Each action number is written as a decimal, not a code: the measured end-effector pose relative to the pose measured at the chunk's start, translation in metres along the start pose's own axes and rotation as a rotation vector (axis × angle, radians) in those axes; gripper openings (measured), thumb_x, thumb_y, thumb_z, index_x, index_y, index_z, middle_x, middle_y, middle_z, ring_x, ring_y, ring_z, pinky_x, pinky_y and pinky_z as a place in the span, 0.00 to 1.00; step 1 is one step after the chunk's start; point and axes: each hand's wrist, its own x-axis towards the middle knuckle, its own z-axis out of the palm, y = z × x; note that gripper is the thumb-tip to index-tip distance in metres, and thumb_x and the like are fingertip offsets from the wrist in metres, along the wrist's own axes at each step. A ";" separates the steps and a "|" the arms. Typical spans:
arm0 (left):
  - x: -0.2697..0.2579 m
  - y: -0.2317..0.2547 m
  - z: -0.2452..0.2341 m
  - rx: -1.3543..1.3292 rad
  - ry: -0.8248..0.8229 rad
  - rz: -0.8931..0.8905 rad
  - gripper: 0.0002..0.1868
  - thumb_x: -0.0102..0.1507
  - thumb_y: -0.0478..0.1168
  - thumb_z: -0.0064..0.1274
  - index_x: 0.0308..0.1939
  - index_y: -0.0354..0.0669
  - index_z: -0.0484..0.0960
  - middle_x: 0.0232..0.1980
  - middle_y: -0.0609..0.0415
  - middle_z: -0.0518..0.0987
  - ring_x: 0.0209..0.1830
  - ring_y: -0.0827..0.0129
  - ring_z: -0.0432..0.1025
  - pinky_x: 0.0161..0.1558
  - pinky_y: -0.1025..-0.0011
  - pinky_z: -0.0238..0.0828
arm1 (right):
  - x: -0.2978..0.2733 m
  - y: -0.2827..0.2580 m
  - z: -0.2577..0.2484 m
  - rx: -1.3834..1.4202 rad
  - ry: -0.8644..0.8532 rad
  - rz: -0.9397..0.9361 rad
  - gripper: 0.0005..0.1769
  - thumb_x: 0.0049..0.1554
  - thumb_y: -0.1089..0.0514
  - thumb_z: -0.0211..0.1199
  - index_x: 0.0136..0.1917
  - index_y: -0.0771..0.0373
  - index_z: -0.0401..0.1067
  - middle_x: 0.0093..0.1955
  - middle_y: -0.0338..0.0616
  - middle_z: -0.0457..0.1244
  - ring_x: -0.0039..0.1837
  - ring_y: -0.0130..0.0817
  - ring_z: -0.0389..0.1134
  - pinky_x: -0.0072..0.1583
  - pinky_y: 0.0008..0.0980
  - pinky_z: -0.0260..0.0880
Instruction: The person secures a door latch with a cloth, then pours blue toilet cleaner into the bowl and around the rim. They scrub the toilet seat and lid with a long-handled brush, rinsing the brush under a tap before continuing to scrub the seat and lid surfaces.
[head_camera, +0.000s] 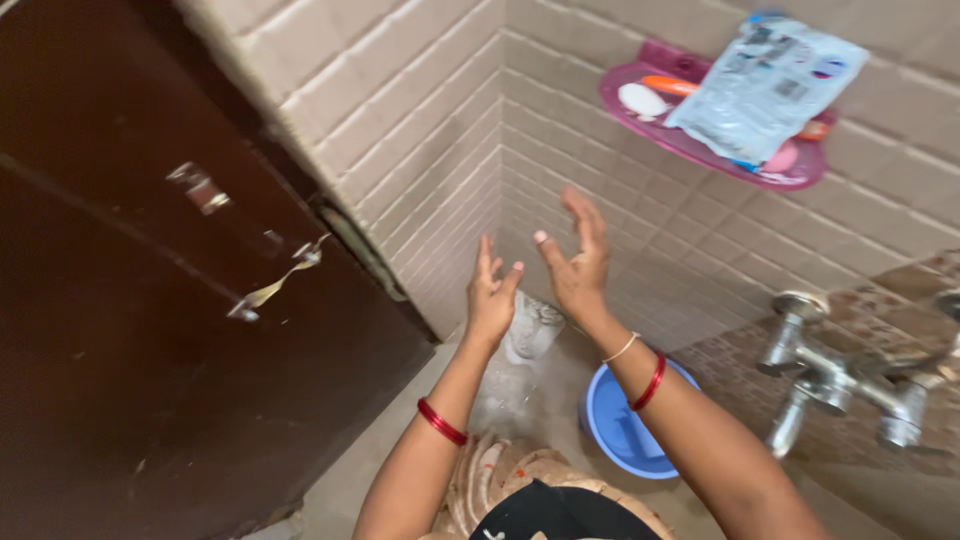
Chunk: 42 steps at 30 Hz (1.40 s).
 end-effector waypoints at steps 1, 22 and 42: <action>-0.001 -0.008 -0.017 -0.024 0.043 -0.007 0.44 0.65 0.41 0.55 0.80 0.39 0.47 0.81 0.41 0.55 0.76 0.51 0.60 0.66 0.61 0.66 | -0.005 0.003 0.017 0.003 -0.078 0.041 0.32 0.56 0.57 0.69 0.73 0.60 0.66 0.73 0.46 0.61 0.74 0.43 0.62 0.71 0.41 0.64; 0.001 -0.019 -0.273 0.398 0.234 -0.001 0.30 0.68 0.41 0.47 0.74 0.40 0.62 0.73 0.46 0.71 0.73 0.53 0.64 0.70 0.62 0.57 | -0.094 0.017 0.292 0.065 -0.713 0.207 0.33 0.53 0.69 0.61 0.72 0.64 0.63 0.80 0.55 0.50 0.80 0.53 0.51 0.76 0.41 0.53; 0.027 -0.019 -0.317 0.403 0.208 -0.011 0.38 0.62 0.40 0.57 0.74 0.41 0.61 0.72 0.42 0.69 0.73 0.49 0.63 0.69 0.58 0.58 | -0.098 0.007 0.339 0.360 -0.320 0.620 0.13 0.54 0.70 0.69 0.53 0.72 0.74 0.48 0.49 0.69 0.50 0.38 0.68 0.52 0.33 0.70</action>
